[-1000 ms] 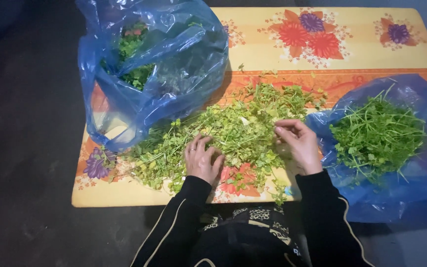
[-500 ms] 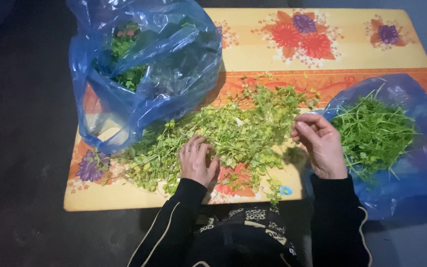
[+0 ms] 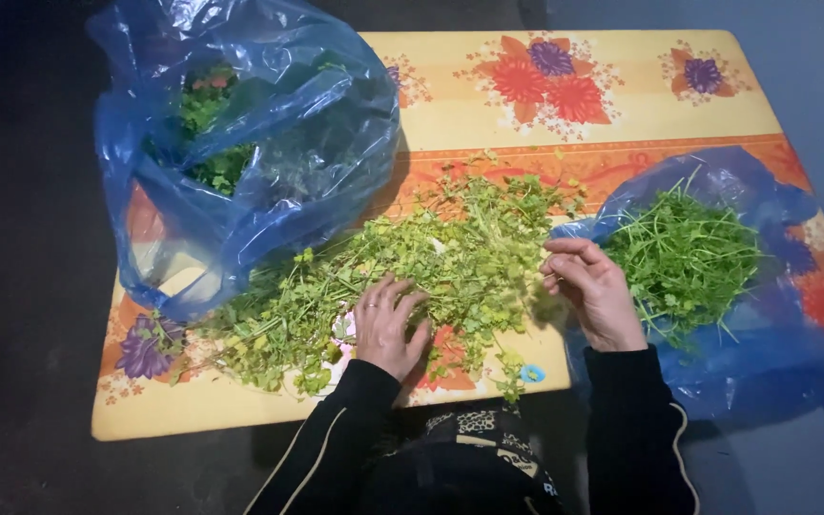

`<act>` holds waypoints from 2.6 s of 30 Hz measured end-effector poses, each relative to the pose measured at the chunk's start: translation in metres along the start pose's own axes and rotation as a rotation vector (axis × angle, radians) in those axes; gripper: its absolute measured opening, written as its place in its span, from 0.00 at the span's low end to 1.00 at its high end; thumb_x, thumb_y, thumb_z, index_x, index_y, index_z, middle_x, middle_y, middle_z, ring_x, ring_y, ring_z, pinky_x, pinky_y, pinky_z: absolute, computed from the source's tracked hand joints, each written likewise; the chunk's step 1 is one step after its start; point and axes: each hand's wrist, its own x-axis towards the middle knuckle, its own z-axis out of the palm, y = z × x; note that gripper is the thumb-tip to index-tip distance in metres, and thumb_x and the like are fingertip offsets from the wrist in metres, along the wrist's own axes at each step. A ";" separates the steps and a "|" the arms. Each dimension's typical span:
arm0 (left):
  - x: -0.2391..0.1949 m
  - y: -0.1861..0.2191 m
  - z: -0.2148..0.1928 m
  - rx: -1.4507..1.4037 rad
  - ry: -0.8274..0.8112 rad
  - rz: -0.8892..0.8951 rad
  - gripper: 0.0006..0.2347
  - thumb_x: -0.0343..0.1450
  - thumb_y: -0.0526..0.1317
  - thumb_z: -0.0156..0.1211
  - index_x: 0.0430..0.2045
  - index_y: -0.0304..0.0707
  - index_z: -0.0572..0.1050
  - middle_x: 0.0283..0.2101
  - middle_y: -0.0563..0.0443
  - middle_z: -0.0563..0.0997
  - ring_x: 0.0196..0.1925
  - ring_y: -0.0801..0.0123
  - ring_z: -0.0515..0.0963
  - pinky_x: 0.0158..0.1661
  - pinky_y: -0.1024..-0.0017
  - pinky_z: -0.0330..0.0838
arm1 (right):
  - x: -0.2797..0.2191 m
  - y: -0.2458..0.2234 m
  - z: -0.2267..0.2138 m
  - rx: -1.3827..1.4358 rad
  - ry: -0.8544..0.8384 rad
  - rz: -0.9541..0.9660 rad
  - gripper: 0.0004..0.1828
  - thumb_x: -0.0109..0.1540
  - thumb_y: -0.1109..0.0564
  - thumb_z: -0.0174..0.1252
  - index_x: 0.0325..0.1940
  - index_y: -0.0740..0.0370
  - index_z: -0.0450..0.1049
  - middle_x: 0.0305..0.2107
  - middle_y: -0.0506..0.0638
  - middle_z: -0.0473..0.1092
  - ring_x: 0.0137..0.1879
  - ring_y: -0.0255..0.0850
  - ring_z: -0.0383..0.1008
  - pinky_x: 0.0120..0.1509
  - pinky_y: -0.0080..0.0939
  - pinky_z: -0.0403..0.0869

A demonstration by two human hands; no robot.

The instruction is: The person sorts through a pile of green leafy herbs on a table, picking up bunches and separating them by hand. The person places the sorted herbs into a blue plastic bag and continues to process the remaining pile.

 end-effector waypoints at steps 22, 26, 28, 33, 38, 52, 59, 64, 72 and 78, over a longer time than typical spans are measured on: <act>-0.008 -0.003 0.009 0.004 -0.057 0.001 0.11 0.65 0.49 0.65 0.38 0.58 0.76 0.55 0.61 0.71 0.68 0.57 0.63 0.65 0.50 0.52 | 0.007 0.054 -0.032 -1.191 0.014 0.065 0.14 0.60 0.50 0.61 0.50 0.46 0.77 0.45 0.47 0.74 0.53 0.48 0.77 0.58 0.51 0.74; -0.009 -0.001 0.007 -0.015 -0.064 0.000 0.08 0.65 0.48 0.65 0.36 0.58 0.77 0.54 0.61 0.72 0.68 0.57 0.63 0.65 0.50 0.52 | 0.004 0.040 -0.011 -1.119 0.096 -0.064 0.13 0.60 0.54 0.62 0.49 0.49 0.78 0.44 0.49 0.72 0.51 0.48 0.77 0.55 0.49 0.76; -0.009 -0.001 0.009 -0.017 -0.065 0.005 0.08 0.65 0.48 0.64 0.35 0.58 0.77 0.53 0.61 0.72 0.68 0.57 0.63 0.64 0.50 0.52 | 0.010 0.044 0.000 -1.100 0.059 -0.145 0.11 0.60 0.57 0.63 0.47 0.51 0.79 0.42 0.51 0.73 0.48 0.49 0.78 0.50 0.46 0.78; -0.013 0.004 0.010 -0.011 -0.060 0.013 0.07 0.65 0.48 0.65 0.33 0.58 0.76 0.52 0.61 0.72 0.67 0.58 0.64 0.64 0.50 0.52 | 0.011 0.049 0.048 -1.100 -0.127 -0.217 0.07 0.64 0.58 0.60 0.45 0.54 0.80 0.38 0.52 0.75 0.44 0.46 0.78 0.49 0.41 0.79; -0.015 0.004 0.009 -0.038 -0.047 0.035 0.07 0.66 0.48 0.64 0.33 0.57 0.75 0.49 0.60 0.72 0.67 0.56 0.65 0.64 0.48 0.54 | 0.023 0.085 0.066 -1.236 -0.218 -0.395 0.05 0.59 0.51 0.65 0.39 0.48 0.79 0.32 0.47 0.73 0.47 0.48 0.75 0.53 0.48 0.75; -0.013 -0.005 0.012 -0.015 -0.032 0.027 0.12 0.66 0.48 0.64 0.41 0.56 0.75 0.51 0.59 0.72 0.67 0.56 0.64 0.64 0.49 0.52 | 0.047 0.096 0.061 -1.200 -0.304 -0.299 0.07 0.57 0.50 0.67 0.36 0.50 0.78 0.31 0.49 0.72 0.45 0.48 0.76 0.49 0.49 0.73; -0.006 -0.004 0.005 0.015 -0.080 -0.007 0.15 0.66 0.47 0.63 0.45 0.50 0.76 0.50 0.57 0.72 0.67 0.56 0.64 0.65 0.48 0.51 | 0.037 -0.004 0.057 -0.342 -0.158 -0.006 0.09 0.62 0.57 0.63 0.46 0.59 0.79 0.34 0.46 0.75 0.42 0.34 0.74 0.46 0.31 0.72; -0.007 -0.005 0.007 0.028 -0.130 -0.009 0.16 0.67 0.48 0.62 0.47 0.51 0.75 0.50 0.58 0.71 0.67 0.56 0.62 0.65 0.47 0.50 | 0.039 -0.018 0.054 0.008 -0.127 0.100 0.09 0.64 0.57 0.60 0.47 0.62 0.74 0.30 0.49 0.73 0.39 0.37 0.77 0.45 0.32 0.74; -0.020 -0.005 0.010 0.031 -0.147 0.015 0.13 0.67 0.49 0.62 0.43 0.54 0.76 0.47 0.61 0.72 0.63 0.60 0.66 0.63 0.48 0.51 | 0.050 0.004 0.028 -0.055 0.029 0.012 0.12 0.64 0.56 0.62 0.50 0.60 0.73 0.32 0.50 0.75 0.36 0.35 0.79 0.39 0.26 0.77; -0.038 0.002 0.012 0.019 -0.131 0.068 0.12 0.66 0.50 0.61 0.40 0.54 0.77 0.45 0.59 0.74 0.62 0.61 0.67 0.62 0.50 0.51 | 0.040 0.043 0.057 -0.828 -0.011 -0.336 0.15 0.61 0.59 0.67 0.52 0.58 0.77 0.39 0.56 0.73 0.43 0.46 0.76 0.44 0.38 0.74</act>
